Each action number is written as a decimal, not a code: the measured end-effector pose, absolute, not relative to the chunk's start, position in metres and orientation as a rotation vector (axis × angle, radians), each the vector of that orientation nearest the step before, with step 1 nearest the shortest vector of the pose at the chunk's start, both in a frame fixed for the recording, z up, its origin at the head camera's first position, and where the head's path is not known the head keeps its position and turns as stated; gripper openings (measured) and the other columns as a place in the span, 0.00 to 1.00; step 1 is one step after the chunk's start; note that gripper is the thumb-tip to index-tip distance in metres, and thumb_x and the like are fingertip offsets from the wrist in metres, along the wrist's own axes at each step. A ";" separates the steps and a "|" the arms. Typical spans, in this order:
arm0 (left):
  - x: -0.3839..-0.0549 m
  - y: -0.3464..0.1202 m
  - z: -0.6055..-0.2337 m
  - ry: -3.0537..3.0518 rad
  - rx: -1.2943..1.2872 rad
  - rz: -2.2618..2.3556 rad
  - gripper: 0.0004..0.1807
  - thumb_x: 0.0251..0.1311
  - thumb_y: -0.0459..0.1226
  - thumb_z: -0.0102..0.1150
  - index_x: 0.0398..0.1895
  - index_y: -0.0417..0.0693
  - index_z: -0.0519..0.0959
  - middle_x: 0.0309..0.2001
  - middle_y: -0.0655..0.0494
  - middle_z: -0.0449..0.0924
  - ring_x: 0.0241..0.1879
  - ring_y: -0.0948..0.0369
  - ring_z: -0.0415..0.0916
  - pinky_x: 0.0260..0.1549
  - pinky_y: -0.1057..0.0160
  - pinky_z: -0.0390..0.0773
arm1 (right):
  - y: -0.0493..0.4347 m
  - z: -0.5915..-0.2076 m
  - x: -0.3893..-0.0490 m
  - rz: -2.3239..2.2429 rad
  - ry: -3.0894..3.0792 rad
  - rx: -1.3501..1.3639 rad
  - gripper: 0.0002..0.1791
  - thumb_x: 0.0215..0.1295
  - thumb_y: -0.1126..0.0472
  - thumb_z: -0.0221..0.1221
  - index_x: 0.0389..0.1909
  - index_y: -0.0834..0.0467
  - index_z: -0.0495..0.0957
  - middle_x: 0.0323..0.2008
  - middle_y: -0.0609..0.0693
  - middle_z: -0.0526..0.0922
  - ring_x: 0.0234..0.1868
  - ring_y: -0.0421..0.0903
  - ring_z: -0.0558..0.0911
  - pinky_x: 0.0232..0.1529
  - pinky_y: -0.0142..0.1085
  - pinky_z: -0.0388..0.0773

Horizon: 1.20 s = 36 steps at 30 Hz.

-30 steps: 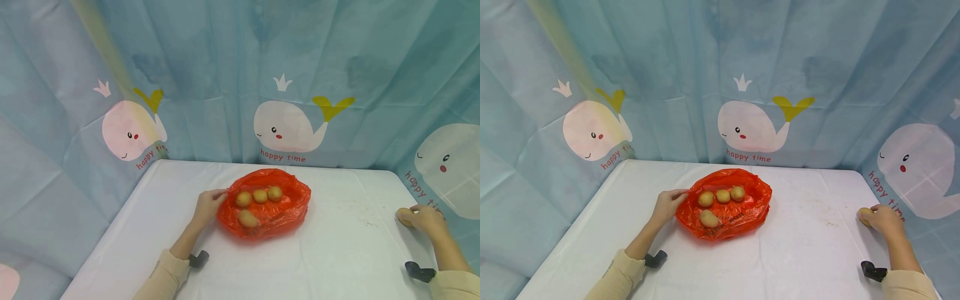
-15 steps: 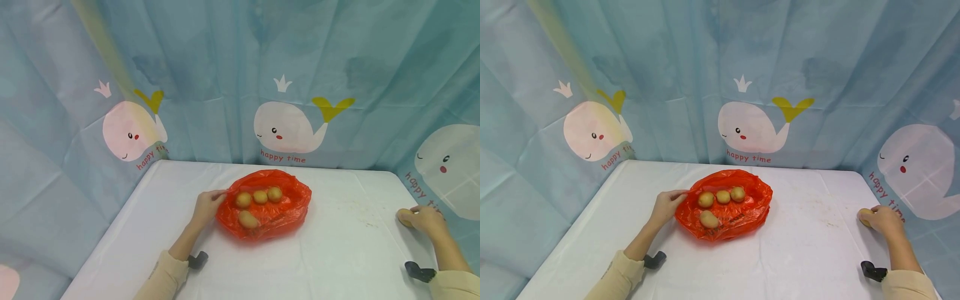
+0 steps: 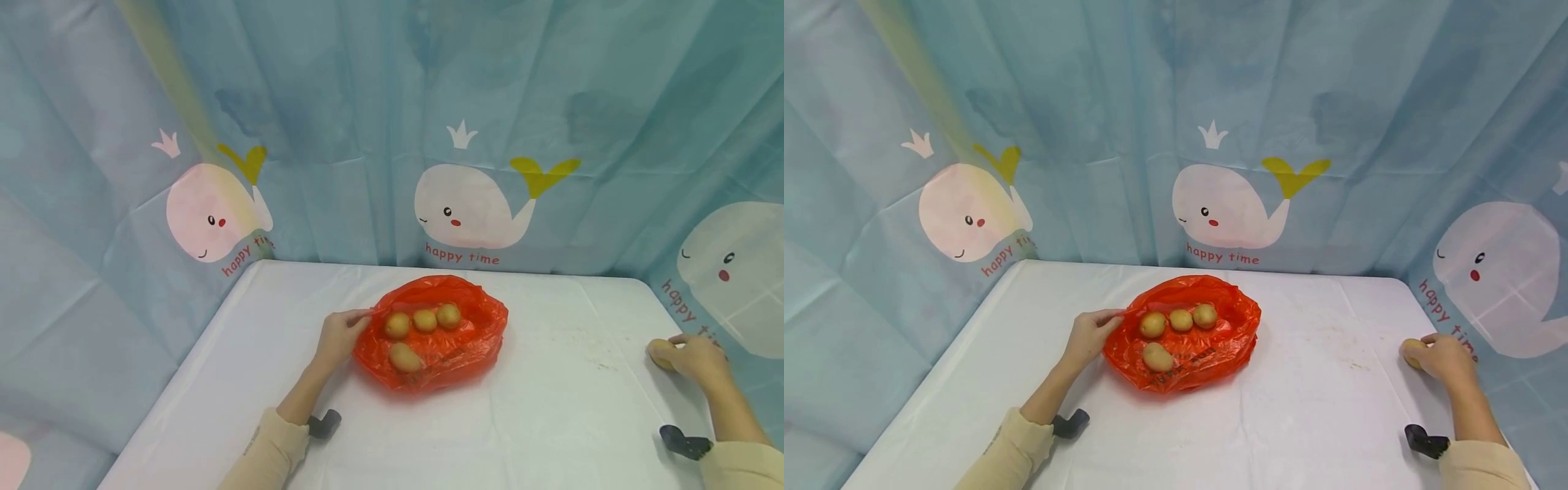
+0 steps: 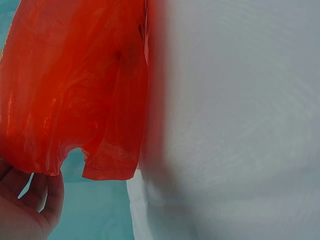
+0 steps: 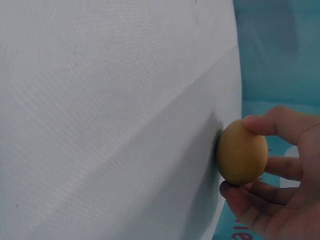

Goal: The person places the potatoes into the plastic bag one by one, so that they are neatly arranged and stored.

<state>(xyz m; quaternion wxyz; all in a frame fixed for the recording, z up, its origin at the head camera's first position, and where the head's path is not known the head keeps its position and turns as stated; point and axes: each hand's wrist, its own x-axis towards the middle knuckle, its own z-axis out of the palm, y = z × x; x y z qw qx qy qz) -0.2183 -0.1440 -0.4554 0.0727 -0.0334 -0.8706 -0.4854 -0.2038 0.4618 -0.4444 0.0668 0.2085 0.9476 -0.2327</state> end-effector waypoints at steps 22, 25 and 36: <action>-0.219 -0.145 -0.454 -2.619 -0.100 -1.463 0.14 0.66 0.40 0.58 0.50 0.46 0.84 0.48 0.50 0.86 0.53 0.52 0.82 0.53 0.54 0.82 | 0.452 -0.421 -0.210 -0.706 3.011 0.415 0.39 0.67 0.44 0.52 0.58 0.78 0.63 0.50 0.81 0.68 0.44 0.73 0.71 0.36 0.59 0.73; -0.219 -0.145 -0.454 -2.624 -0.089 -1.473 0.14 0.66 0.40 0.58 0.51 0.47 0.84 0.49 0.50 0.86 0.54 0.52 0.82 0.53 0.54 0.82 | 0.447 -0.418 -0.210 -0.724 2.998 0.435 0.39 0.67 0.43 0.52 0.59 0.76 0.63 0.51 0.80 0.68 0.44 0.72 0.71 0.35 0.58 0.71; -0.219 -0.145 -0.458 -2.623 -0.084 -1.476 0.14 0.66 0.40 0.58 0.51 0.47 0.84 0.49 0.50 0.86 0.54 0.53 0.81 0.53 0.54 0.81 | 0.434 -0.412 -0.215 -0.789 2.972 0.452 0.40 0.68 0.42 0.51 0.63 0.74 0.61 0.54 0.80 0.65 0.46 0.72 0.70 0.36 0.61 0.72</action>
